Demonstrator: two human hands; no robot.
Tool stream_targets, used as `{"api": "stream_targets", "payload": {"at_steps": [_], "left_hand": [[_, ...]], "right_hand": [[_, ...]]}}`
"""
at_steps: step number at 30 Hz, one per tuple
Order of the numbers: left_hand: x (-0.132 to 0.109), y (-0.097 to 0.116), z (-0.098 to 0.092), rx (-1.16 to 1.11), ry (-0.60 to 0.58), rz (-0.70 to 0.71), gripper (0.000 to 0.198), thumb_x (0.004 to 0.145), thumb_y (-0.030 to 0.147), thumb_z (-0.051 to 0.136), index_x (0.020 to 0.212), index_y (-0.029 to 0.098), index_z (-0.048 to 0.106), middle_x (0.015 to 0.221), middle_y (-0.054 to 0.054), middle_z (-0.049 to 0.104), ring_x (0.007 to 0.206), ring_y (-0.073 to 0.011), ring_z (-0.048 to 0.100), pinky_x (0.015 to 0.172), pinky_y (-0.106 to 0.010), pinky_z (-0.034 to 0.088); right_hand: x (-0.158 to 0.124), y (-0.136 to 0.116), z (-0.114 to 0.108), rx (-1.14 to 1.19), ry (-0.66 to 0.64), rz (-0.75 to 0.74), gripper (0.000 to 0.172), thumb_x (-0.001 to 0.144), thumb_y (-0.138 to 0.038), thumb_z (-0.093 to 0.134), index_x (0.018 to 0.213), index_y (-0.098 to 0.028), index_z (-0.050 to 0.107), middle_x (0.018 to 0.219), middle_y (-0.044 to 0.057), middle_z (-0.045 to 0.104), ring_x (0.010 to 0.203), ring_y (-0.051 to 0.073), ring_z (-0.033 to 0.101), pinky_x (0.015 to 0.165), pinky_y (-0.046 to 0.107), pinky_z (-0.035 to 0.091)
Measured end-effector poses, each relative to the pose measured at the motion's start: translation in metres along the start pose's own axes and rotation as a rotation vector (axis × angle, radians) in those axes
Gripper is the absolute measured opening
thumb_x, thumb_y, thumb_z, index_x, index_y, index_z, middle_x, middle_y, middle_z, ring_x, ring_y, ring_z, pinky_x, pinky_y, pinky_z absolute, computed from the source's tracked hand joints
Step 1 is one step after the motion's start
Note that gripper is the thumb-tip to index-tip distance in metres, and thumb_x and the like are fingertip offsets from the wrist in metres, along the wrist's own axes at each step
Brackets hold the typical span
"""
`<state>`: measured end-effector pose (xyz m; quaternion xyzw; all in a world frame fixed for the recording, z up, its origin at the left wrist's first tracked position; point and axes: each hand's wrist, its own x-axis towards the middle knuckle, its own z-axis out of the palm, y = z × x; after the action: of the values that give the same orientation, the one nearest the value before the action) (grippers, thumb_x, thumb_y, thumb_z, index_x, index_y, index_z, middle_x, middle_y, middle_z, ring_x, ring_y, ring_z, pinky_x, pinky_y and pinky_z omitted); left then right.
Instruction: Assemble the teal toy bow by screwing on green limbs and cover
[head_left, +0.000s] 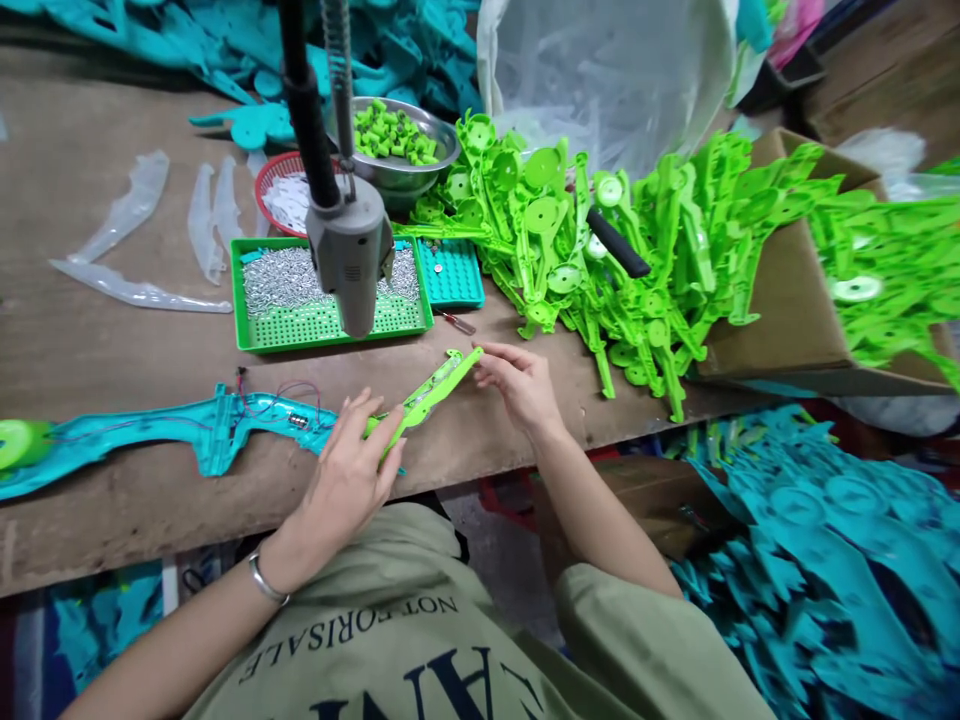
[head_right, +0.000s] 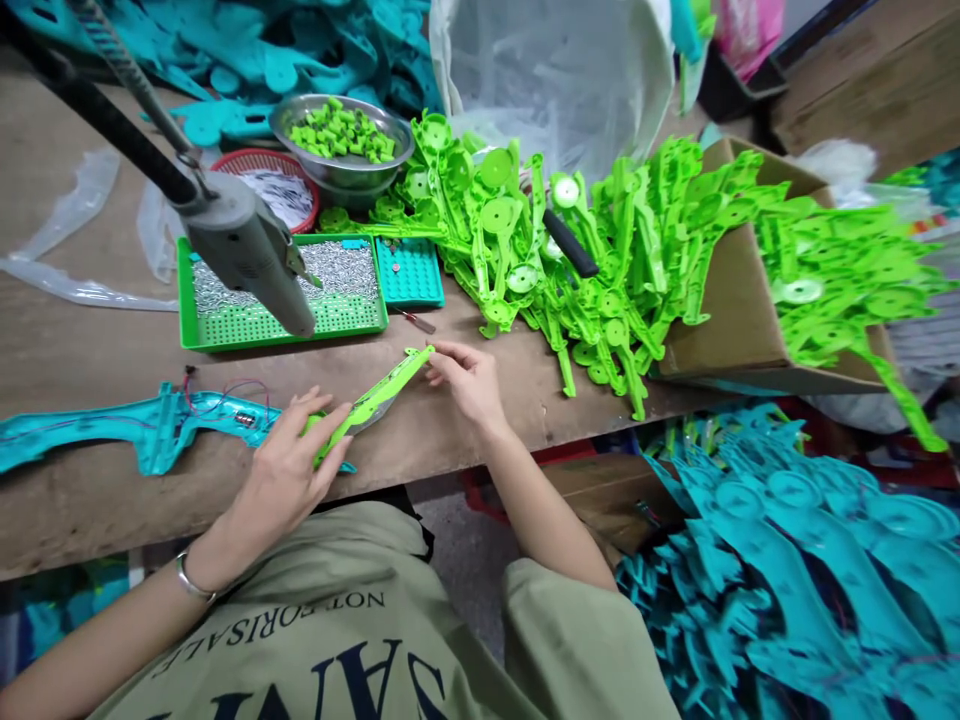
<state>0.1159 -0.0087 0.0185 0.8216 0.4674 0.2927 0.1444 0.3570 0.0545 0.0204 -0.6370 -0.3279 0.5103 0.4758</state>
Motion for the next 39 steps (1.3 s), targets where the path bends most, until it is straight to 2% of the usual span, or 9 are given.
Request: {"api": "stream_targets", "payload": {"at_steps": [9, 17, 21, 24, 26, 28, 32, 35, 39], "left_hand": [[-0.006, -0.010, 0.014, 0.072, -0.038, -0.034, 0.034, 0.100, 0.023, 0.050, 0.126, 0.012, 0.068, 0.123, -0.020, 0.068, 0.125, -0.0350, 0.064, 0.111, -0.065, 0.046], [0.000, -0.014, 0.016, 0.042, -0.028, -0.033, 0.032, 0.100, 0.025, 0.052, 0.126, 0.014, 0.067, 0.112, -0.014, 0.069, 0.104, -0.0254, 0.069, 0.110, -0.055, 0.049], [0.003, -0.017, 0.012, 0.057, -0.023, -0.024, 0.032, 0.101, 0.026, 0.050, 0.123, 0.012, 0.069, 0.105, -0.014, 0.068, 0.095, -0.0251, 0.066, 0.094, -0.045, 0.056], [0.004, -0.017, 0.009, 0.120, -0.079, -0.040, 0.034, 0.101, 0.029, 0.050, 0.124, 0.014, 0.070, 0.100, -0.014, 0.068, 0.090, -0.0263, 0.064, 0.082, -0.042, 0.056], [0.004, -0.016, 0.007, 0.164, -0.134, -0.048, 0.036, 0.101, 0.032, 0.051, 0.128, 0.016, 0.069, 0.102, -0.014, 0.070, 0.094, -0.0278, 0.065, 0.085, -0.043, 0.055], [0.004, -0.015, 0.005, 0.190, -0.200, -0.018, 0.045, 0.099, 0.037, 0.054, 0.137, 0.014, 0.063, 0.116, -0.017, 0.071, 0.109, -0.0317, 0.064, 0.098, -0.049, 0.052], [0.005, -0.013, 0.002, 0.235, -0.357, 0.045, 0.062, 0.099, 0.038, 0.055, 0.154, 0.014, 0.044, 0.156, -0.020, 0.049, 0.144, -0.0418, 0.043, 0.117, -0.066, 0.031], [0.007, -0.015, 0.002, 0.242, -0.423, 0.034, 0.059, 0.101, 0.033, 0.050, 0.157, 0.018, 0.040, 0.163, -0.016, 0.040, 0.150, -0.0423, 0.035, 0.118, -0.069, 0.026], [0.006, -0.020, 0.004, 0.232, -0.426, 0.026, 0.056, 0.102, 0.031, 0.046, 0.156, 0.016, 0.041, 0.160, -0.017, 0.045, 0.145, -0.0377, 0.044, 0.119, -0.063, 0.030]], "right_hand": [[0.024, 0.012, 0.005, -0.245, -0.054, 0.039, 0.028, 0.064, -0.036, 0.085, 0.083, -0.016, 0.083, 0.060, 0.000, 0.070, 0.051, 0.008, 0.055, 0.050, 0.022, 0.048], [0.031, 0.012, 0.001, -0.181, -0.093, 0.103, 0.034, 0.056, -0.038, 0.093, 0.079, -0.016, 0.082, 0.074, 0.003, 0.077, 0.059, 0.009, 0.063, 0.062, 0.023, 0.059], [0.034, 0.010, 0.001, -0.198, -0.117, 0.120, 0.037, 0.052, -0.038, 0.096, 0.077, -0.016, 0.082, 0.068, 0.002, 0.075, 0.058, 0.008, 0.062, 0.059, 0.019, 0.058], [0.036, 0.007, 0.000, -0.207, -0.141, 0.135, 0.038, 0.050, -0.038, 0.097, 0.076, -0.015, 0.081, 0.068, 0.002, 0.075, 0.057, 0.008, 0.063, 0.058, 0.019, 0.058], [0.038, 0.005, 0.000, -0.204, -0.164, 0.144, 0.038, 0.049, -0.037, 0.098, 0.075, -0.015, 0.080, 0.068, 0.003, 0.075, 0.057, 0.008, 0.063, 0.057, 0.020, 0.058], [0.038, 0.003, -0.001, -0.198, -0.180, 0.147, 0.037, 0.050, -0.037, 0.098, 0.074, -0.015, 0.079, 0.066, 0.003, 0.074, 0.055, 0.008, 0.063, 0.055, 0.020, 0.058], [0.039, 0.003, 0.001, -0.202, -0.176, 0.126, 0.034, 0.052, -0.033, 0.097, 0.071, -0.014, 0.077, 0.060, 0.002, 0.072, 0.052, 0.008, 0.062, 0.050, 0.019, 0.056], [0.040, 0.004, 0.004, -0.250, -0.149, 0.106, 0.030, 0.056, -0.028, 0.096, 0.068, -0.013, 0.073, 0.056, 0.001, 0.069, 0.049, 0.007, 0.060, 0.047, 0.017, 0.052], [0.037, 0.001, 0.007, -0.301, -0.138, 0.110, 0.026, 0.062, -0.022, 0.094, 0.064, -0.013, 0.069, 0.052, -0.001, 0.065, 0.045, 0.006, 0.056, 0.045, 0.016, 0.048]]}}
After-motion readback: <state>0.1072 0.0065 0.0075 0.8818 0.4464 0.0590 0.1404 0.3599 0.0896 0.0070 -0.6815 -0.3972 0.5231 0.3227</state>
